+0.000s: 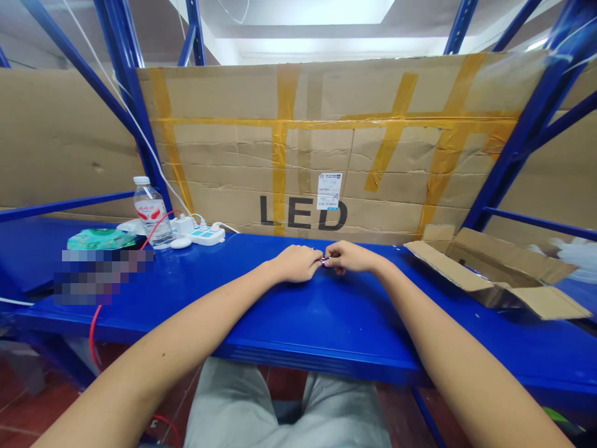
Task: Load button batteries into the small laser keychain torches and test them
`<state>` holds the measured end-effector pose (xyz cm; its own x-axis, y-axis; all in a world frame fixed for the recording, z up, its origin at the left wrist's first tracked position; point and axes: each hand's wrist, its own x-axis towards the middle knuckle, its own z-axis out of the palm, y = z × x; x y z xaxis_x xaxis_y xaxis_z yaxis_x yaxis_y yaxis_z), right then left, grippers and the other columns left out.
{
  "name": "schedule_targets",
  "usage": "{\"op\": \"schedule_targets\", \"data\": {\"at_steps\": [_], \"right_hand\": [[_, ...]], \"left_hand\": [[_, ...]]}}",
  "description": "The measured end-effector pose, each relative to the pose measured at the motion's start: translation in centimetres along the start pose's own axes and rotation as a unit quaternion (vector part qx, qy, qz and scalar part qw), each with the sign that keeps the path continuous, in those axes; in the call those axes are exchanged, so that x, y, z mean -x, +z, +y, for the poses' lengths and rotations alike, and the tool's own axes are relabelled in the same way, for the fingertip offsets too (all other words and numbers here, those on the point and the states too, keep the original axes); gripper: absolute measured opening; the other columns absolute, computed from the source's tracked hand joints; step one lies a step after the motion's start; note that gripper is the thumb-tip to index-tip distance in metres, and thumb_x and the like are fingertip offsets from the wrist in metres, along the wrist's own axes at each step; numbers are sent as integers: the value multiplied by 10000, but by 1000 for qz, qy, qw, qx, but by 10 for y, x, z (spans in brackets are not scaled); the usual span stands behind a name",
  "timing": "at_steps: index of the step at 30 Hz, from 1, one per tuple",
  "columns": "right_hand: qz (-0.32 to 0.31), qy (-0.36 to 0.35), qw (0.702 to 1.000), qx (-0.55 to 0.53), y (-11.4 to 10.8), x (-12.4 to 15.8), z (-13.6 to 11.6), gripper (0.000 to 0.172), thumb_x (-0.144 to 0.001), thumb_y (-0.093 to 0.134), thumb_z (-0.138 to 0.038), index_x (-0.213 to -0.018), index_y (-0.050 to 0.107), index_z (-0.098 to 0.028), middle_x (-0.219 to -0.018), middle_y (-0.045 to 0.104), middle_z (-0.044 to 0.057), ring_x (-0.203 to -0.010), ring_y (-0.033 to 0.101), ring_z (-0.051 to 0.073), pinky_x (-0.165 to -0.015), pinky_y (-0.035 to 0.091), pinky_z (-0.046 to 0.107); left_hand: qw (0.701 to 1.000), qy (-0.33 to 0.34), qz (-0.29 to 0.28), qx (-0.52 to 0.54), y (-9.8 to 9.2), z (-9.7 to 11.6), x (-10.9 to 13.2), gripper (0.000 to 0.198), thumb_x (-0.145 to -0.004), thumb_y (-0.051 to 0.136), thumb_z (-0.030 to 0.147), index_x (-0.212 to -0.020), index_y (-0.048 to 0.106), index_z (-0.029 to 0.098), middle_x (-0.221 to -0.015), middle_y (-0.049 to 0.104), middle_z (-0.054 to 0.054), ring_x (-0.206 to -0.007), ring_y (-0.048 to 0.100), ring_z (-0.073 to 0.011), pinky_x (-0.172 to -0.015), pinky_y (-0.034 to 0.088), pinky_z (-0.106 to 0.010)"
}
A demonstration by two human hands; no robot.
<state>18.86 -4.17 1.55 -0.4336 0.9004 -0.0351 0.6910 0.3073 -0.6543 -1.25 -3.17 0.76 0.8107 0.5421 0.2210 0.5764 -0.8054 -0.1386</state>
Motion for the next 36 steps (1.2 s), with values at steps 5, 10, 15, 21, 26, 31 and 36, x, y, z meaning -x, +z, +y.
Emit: {"op": "schedule_targets", "data": {"at_steps": [5,10,15,21,26,31,36], "right_hand": [[38,39,992,117,-4,2,-1,120,-814,591,-273,-768,597,-163,-592,603,3,-549,585,145,-547,428,246],[40,32,986,157,2,2,-7,95,-819,574,-230,-756,599,-165,-580,608,-1,-558,589,141,-540,399,229],[41,40,985,162,4,0,-7,93,-825,568,-225,-761,600,-165,-605,619,6,-575,602,141,-531,398,219],[34,51,986,155,5,0,-7,85,-838,564,-203,-765,583,-165,-644,633,25,-588,612,146,-530,422,218],[4,91,990,110,6,2,-10,101,-817,487,-78,-844,540,-159,-696,648,53,-606,633,154,-540,461,221],[-32,118,983,137,6,4,-17,171,-751,498,-77,-883,577,-152,-786,648,68,-538,586,137,-513,452,242],[-43,79,988,123,6,5,-21,89,-753,574,-213,-814,602,-155,-735,620,44,-525,538,125,-499,443,246]], "left_hand": [[996,39,7,-74,0,-3,2,202,-894,475,264,-933,659,190,-945,717,-97,-847,667,-269,-637,438,-337],[986,112,14,-123,3,-3,0,184,-893,507,187,-941,684,175,-970,697,-113,-928,614,-265,-694,427,-347],[983,149,4,-104,6,-5,-4,179,-910,521,150,-894,699,168,-959,692,-102,-954,574,-252,-761,417,-350],[991,122,9,-57,1,-19,-2,145,-893,530,122,-904,667,169,-936,691,-96,-894,594,-235,-751,421,-336],[998,44,4,38,-5,-19,2,153,-882,488,151,-975,608,170,-982,682,-96,-891,624,-227,-733,442,-313],[995,10,11,94,6,-13,-2,149,-882,489,190,-969,609,176,-1015,684,-101,-945,627,-244,-782,466,-327],[993,13,24,117,16,-14,-7,200,-906,466,188,-985,648,167,-1015,672,-104,-950,622,-230,-851,478,-339]]}}
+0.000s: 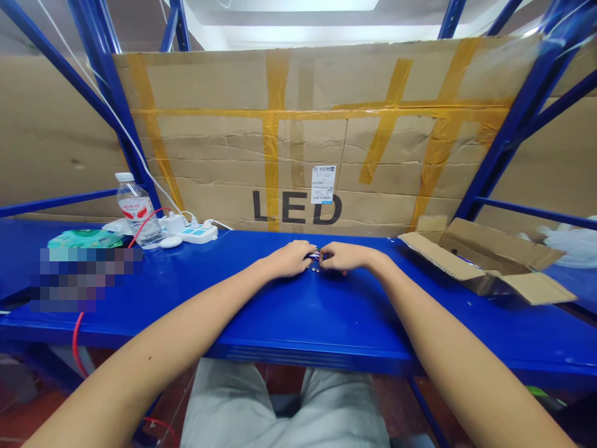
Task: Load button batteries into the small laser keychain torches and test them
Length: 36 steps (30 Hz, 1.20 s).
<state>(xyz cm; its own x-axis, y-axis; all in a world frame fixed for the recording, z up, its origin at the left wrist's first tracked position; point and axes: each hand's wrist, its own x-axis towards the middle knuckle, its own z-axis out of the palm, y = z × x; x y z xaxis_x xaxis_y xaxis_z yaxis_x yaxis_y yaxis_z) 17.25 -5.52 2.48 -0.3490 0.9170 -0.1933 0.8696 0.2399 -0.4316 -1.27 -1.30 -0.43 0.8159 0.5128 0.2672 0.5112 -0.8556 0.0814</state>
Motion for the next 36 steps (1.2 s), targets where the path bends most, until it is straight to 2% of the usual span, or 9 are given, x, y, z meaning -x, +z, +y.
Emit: {"op": "schedule_targets", "data": {"at_steps": [4,9,13,19,24,36], "right_hand": [[18,-35,999,8,5,-6,5,89,-766,600,-242,-795,608,-158,-641,574,6,-488,501,112,-478,400,239],[19,-32,999,31,11,-13,9,94,-762,625,-238,-818,630,-162,-594,558,-14,-469,490,110,-476,363,234],[32,-29,999,31,12,-14,8,89,-759,630,-241,-798,640,-161,-590,548,-17,-481,481,105,-482,343,229],[51,-50,997,14,15,-17,8,162,-742,648,-317,-773,675,-161,-593,539,-27,-532,446,102,-513,319,233],[70,-51,996,9,18,-21,7,189,-712,653,-336,-739,679,-151,-567,503,-34,-530,414,98,-499,294,233],[58,-46,997,-18,18,-21,10,171,-719,673,-312,-757,685,-146,-588,542,-15,-512,454,95,-473,354,214]], "left_hand": [[999,12,3,30,1,1,0,217,-910,483,170,-1019,670,159,-1038,678,-101,-980,618,-216,-907,468,-340],[995,38,-2,89,3,5,-1,185,-901,525,155,-989,687,170,-1089,702,-75,-1012,628,-200,-905,461,-306],[995,14,-20,99,1,6,0,161,-883,541,159,-923,698,164,-1010,723,-64,-911,641,-199,-808,460,-294],[992,-6,-67,110,-6,2,2,141,-851,595,171,-930,712,180,-909,725,-24,-831,623,-177,-764,433,-272],[990,-48,-73,112,-7,-3,1,134,-809,636,185,-907,726,167,-819,709,-15,-763,603,-168,-706,415,-260],[988,-26,-89,125,-6,-12,0,155,-789,648,219,-920,717,172,-855,710,-13,-786,592,-167,-677,390,-259]]}}
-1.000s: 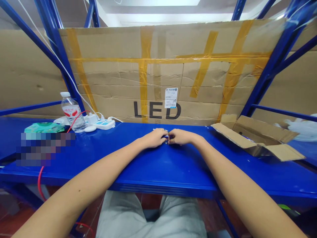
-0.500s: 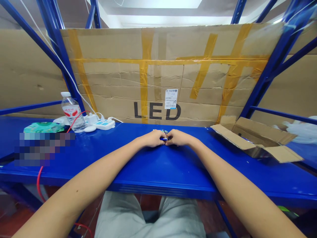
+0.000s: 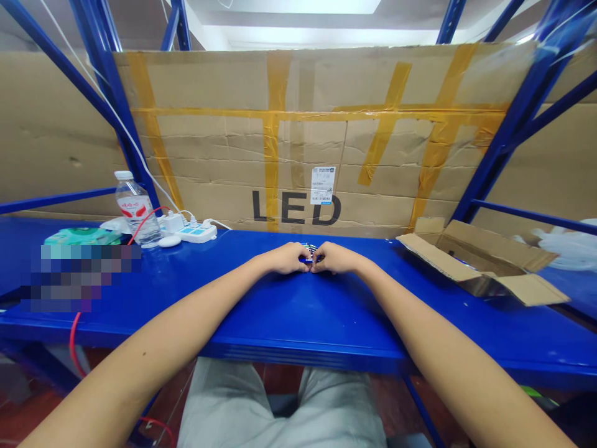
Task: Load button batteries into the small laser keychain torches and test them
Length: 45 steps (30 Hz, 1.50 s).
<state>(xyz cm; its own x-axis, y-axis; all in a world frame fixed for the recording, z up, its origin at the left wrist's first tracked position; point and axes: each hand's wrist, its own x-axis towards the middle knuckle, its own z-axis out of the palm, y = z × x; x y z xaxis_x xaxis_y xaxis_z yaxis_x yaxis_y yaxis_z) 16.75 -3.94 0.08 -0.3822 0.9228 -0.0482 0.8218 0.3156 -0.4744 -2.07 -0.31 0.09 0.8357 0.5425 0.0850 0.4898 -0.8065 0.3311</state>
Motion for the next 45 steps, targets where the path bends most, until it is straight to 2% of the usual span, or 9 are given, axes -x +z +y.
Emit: {"op": "schedule_targets", "data": {"at_steps": [4,8,14,19,23,26,34,38,45], "right_hand": [[-8,6,1000,-28,-4,1,1,191,-723,679,-310,-819,712,-148,-637,591,5,-533,499,110,-480,403,220],[26,8,999,-46,-10,3,1,199,-738,673,-334,-785,685,-141,-637,588,12,-528,516,120,-476,418,232],[36,36,999,-10,-13,6,-1,181,-785,642,-332,-795,656,-152,-646,599,10,-499,519,111,-477,387,232],[49,51,995,70,-12,7,-2,147,-776,669,-299,-774,671,-152,-695,654,37,-587,551,130,-531,367,239],[46,52,993,101,-12,5,-1,164,-788,672,-318,-840,705,-166,-772,693,49,-662,579,149,-561,368,242],[39,54,991,113,-12,5,-1,184,-800,667,-329,-880,719,-172,-819,706,54,-694,594,158,-572,373,245],[36,56,990,121,-13,8,-4,180,-805,662,-326,-870,710,-164,-816,702,60,-674,583,153,-564,361,249],[43,48,990,127,-13,6,-2,179,-805,662,-338,-823,699,-164,-800,696,58,-674,578,156,-568,360,250],[40,60,992,107,-13,7,-3,172,-805,673,-328,-766,686,-161,-755,687,52,-638,571,149,-555,357,252]], "left_hand": [[1000,-12,12,-4,-6,0,1,114,-789,638,253,-824,683,154,-762,656,-1,-721,560,-153,-631,364,-253],[997,-48,61,8,-20,2,6,237,-809,634,352,-936,650,154,-888,671,-31,-785,567,-161,-663,395,-249],[985,-98,79,-117,-28,13,16,217,-834,547,318,-968,648,180,-910,694,-84,-757,594,-194,-661,424,-288],[980,-130,16,-147,-26,21,19,193,-816,541,314,-801,667,168,-771,700,-104,-656,619,-200,-611,449,-299],[970,-212,-89,-80,-27,31,22,249,-823,535,312,-906,667,118,-710,707,-113,-521,624,-186,-562,497,-302],[961,-244,-114,-64,-28,37,24,285,-811,566,320,-969,656,101,-756,719,-128,-500,633,-192,-531,511,-303],[970,-185,-9,-157,-26,29,20,209,-784,602,320,-891,691,164,-938,730,-143,-799,677,-259,-651,478,-299],[983,-159,-13,-96,-25,20,18,116,-771,612,214,-849,686,172,-828,728,-98,-719,671,-219,-627,470,-271],[973,-204,-42,102,-18,14,15,80,-821,542,122,-787,606,156,-559,651,-11,-474,632,-160,-539,509,-263]]}}
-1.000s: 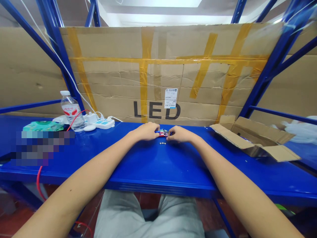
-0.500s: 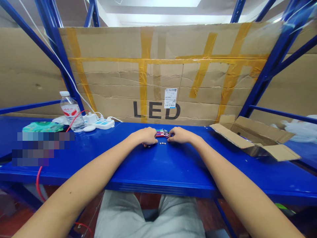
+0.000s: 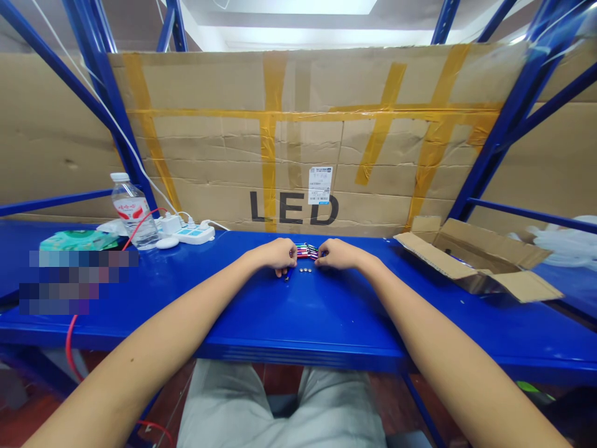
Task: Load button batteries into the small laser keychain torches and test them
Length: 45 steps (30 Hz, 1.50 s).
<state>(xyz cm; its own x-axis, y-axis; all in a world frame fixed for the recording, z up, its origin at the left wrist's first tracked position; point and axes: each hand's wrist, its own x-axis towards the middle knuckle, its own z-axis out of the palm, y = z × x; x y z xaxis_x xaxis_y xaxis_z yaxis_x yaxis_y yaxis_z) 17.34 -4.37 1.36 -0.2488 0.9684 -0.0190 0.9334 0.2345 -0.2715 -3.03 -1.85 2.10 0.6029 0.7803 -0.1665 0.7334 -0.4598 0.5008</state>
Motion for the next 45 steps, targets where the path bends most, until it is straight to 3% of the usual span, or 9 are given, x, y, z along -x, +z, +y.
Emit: {"op": "schedule_targets", "data": {"at_steps": [9,17,26,30,33,36,39,42,45], "right_hand": [[-11,-1,1000,24,0,2,-3,179,-808,670,-332,-819,707,-158,-761,683,55,-657,573,152,-558,364,244],[-17,-9,999,26,-1,3,-6,169,-804,661,-322,-776,680,-157,-689,648,36,-604,545,135,-546,360,237],[9,-23,997,-79,-2,3,-2,199,-823,609,-345,-755,618,-158,-590,560,-11,-492,526,114,-486,369,231],[15,-29,992,-124,-1,1,2,223,-804,636,-375,-754,611,-159,-604,561,-11,-490,530,115,-477,388,230],[13,-32,985,-170,-1,0,4,276,-808,649,-425,-768,612,-155,-660,598,5,-500,532,106,-486,403,227],[7,-44,959,-279,-1,0,4,368,-840,619,-505,-742,563,-155,-636,561,6,-521,519,103,-514,428,228],[-17,-55,895,-443,1,-1,0,399,-871,577,-555,-773,506,-174,-585,442,-34,-515,458,100,-517,440,242],[-62,-52,837,-541,4,0,-6,371,-903,539,-555,-869,488,-189,-587,410,-52,-482,376,89,-468,376,227],[-88,-40,811,-577,4,1,-10,322,-926,521,-510,-880,458,-198,-591,411,-51,-465,339,81,-450,307,208]], "left_hand": [[992,-32,-36,120,5,-1,-7,108,-837,531,91,-754,575,145,-552,672,-16,-490,671,-168,-560,536,-269],[990,-31,-43,132,5,-1,-7,69,-797,572,88,-753,596,135,-576,688,-29,-500,674,-161,-586,542,-266],[992,-31,-45,117,4,2,-5,43,-788,593,169,-757,581,142,-562,667,-34,-508,658,-162,-591,550,-283],[994,-42,2,100,5,2,-5,46,-797,583,195,-769,578,158,-527,639,-25,-471,619,-163,-548,509,-282],[993,-2,115,13,5,0,-7,70,-803,580,217,-763,605,166,-575,643,-25,-536,608,-160,-576,467,-272],[970,109,216,-35,5,0,-9,92,-812,570,230,-801,640,170,-755,685,-41,-685,608,-167,-630,432,-268],[949,211,233,-17,8,4,-8,142,-826,582,256,-929,629,170,-846,680,-35,-755,596,-162,-664,419,-261],[941,245,233,2,14,9,-8,180,-817,633,304,-927,595,166,-823,656,-23,-741,576,-154,-659,409,-258],[943,236,233,37,19,9,-11,164,-808,654,307,-833,576,165,-773,636,-9,-712,559,-142,-657,411,-254]]}}
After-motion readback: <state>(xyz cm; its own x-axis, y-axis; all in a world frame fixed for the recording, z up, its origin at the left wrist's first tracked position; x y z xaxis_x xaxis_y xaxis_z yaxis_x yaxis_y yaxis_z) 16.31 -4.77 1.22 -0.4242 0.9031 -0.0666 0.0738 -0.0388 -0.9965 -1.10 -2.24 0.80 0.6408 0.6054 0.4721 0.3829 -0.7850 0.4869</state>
